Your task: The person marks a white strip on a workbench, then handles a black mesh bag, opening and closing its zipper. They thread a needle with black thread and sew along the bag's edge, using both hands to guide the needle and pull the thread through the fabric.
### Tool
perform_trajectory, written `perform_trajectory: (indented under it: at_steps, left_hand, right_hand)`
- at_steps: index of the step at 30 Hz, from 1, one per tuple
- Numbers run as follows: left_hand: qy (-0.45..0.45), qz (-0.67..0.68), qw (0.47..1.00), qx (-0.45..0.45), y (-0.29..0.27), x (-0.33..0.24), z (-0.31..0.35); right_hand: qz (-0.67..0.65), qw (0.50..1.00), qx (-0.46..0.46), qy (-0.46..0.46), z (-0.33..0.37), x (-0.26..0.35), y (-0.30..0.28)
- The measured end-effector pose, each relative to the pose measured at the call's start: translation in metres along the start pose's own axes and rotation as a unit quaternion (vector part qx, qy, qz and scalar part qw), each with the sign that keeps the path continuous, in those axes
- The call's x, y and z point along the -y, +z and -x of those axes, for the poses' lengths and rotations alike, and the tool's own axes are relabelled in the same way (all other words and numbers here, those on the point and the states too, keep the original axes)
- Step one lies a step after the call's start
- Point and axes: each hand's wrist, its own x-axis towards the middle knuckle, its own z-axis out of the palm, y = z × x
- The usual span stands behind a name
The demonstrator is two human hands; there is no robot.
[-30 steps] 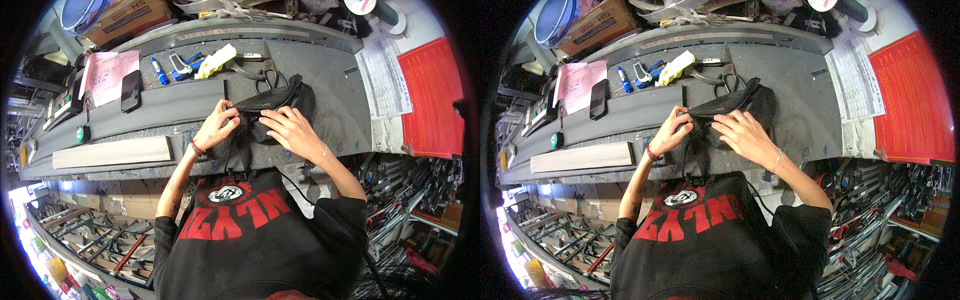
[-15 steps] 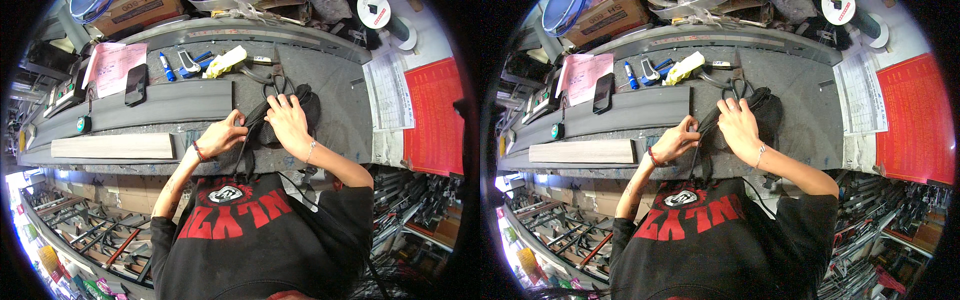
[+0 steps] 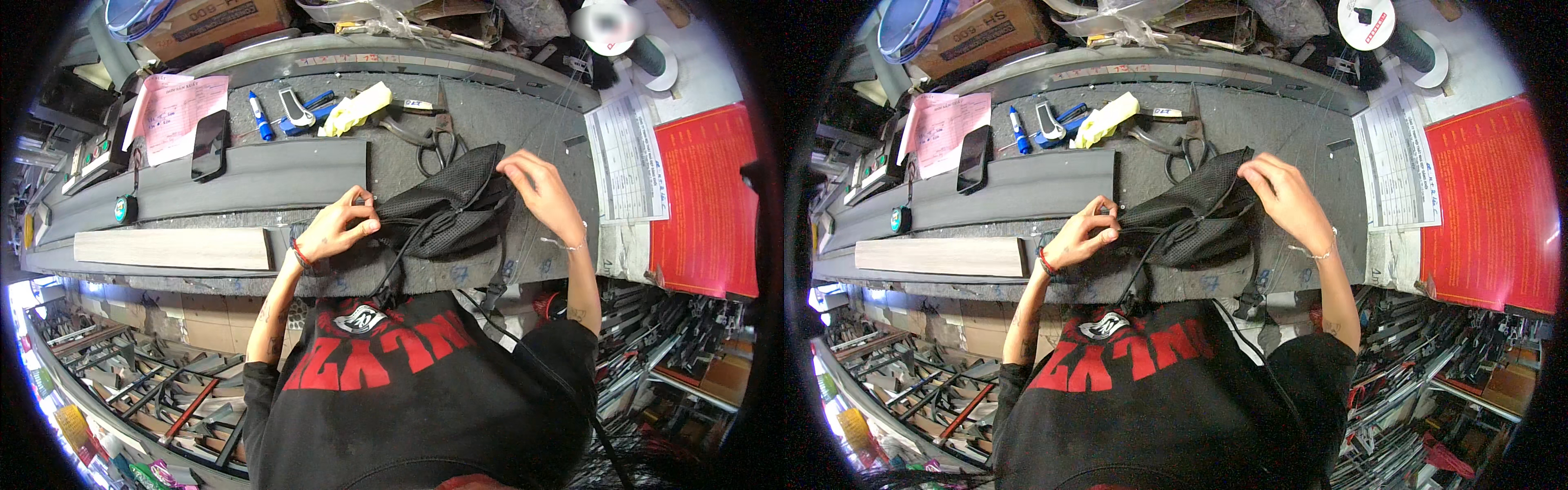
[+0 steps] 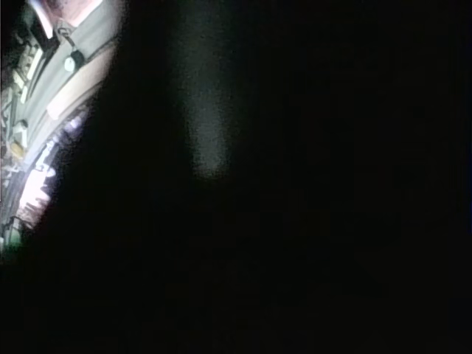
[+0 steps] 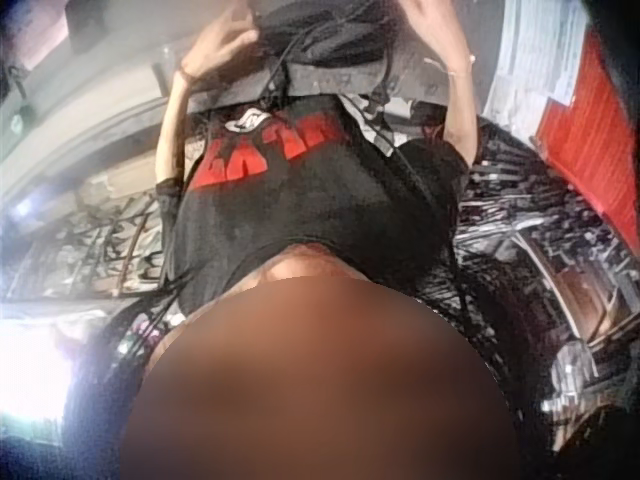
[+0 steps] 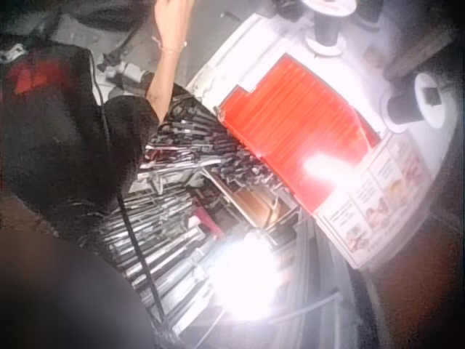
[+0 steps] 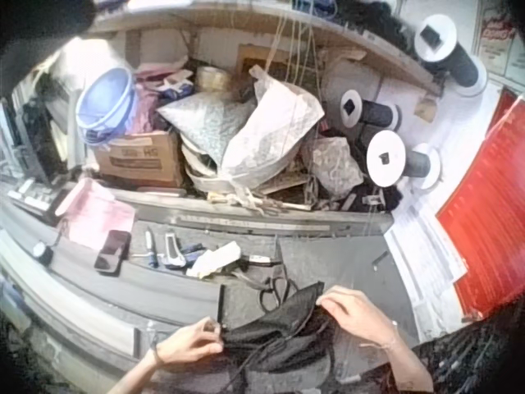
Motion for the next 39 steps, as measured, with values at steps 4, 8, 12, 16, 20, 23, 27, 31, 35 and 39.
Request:
perform_trajectory:
  at_steps: [4,8,12,16,20,23,27,31,35,39]
  left_hand:
    - [-0.031,-0.056,0.997,-0.051,0.004,-0.015,-0.010]
    - [-0.033,-0.118,0.986,-0.110,0.023,-0.039,-0.029]
    - [0.011,-0.184,0.971,-0.150,0.042,-0.053,-0.048]
    - [-0.027,-0.157,0.981,-0.107,0.042,-0.051,-0.057]
    - [-0.051,-0.104,0.982,-0.149,0.038,-0.049,-0.050]
    - [-0.078,-0.094,0.978,-0.167,0.042,-0.050,-0.045]
    - [-0.072,-0.116,0.974,-0.182,0.046,-0.046,-0.040]
    - [-0.087,-0.152,0.973,-0.150,0.042,-0.039,-0.038]
    - [-0.118,-0.220,0.966,-0.069,0.035,-0.039,-0.041]
    - [-0.059,-0.191,0.972,-0.120,0.036,-0.056,-0.054]
  right_hand:
    - [0.037,0.989,0.127,0.061,-0.004,-0.021,0.005]
    - [0.178,0.970,0.165,-0.010,0.000,-0.025,0.010]
    - [0.273,0.947,0.143,-0.095,0.001,-0.025,0.021]
    - [0.299,0.937,0.116,-0.139,0.003,-0.029,0.021]
    - [0.321,0.938,0.060,-0.120,0.023,-0.022,0.018]
    - [0.303,0.948,0.029,-0.095,0.033,-0.017,0.024]
    - [0.146,0.988,0.014,-0.050,0.036,-0.020,0.030]
    - [0.081,0.995,-0.022,-0.055,0.049,-0.020,0.034]
    - [0.142,0.985,0.071,-0.061,0.071,-0.017,0.036]
    - [0.149,0.983,0.065,-0.089,0.084,-0.012,0.044]
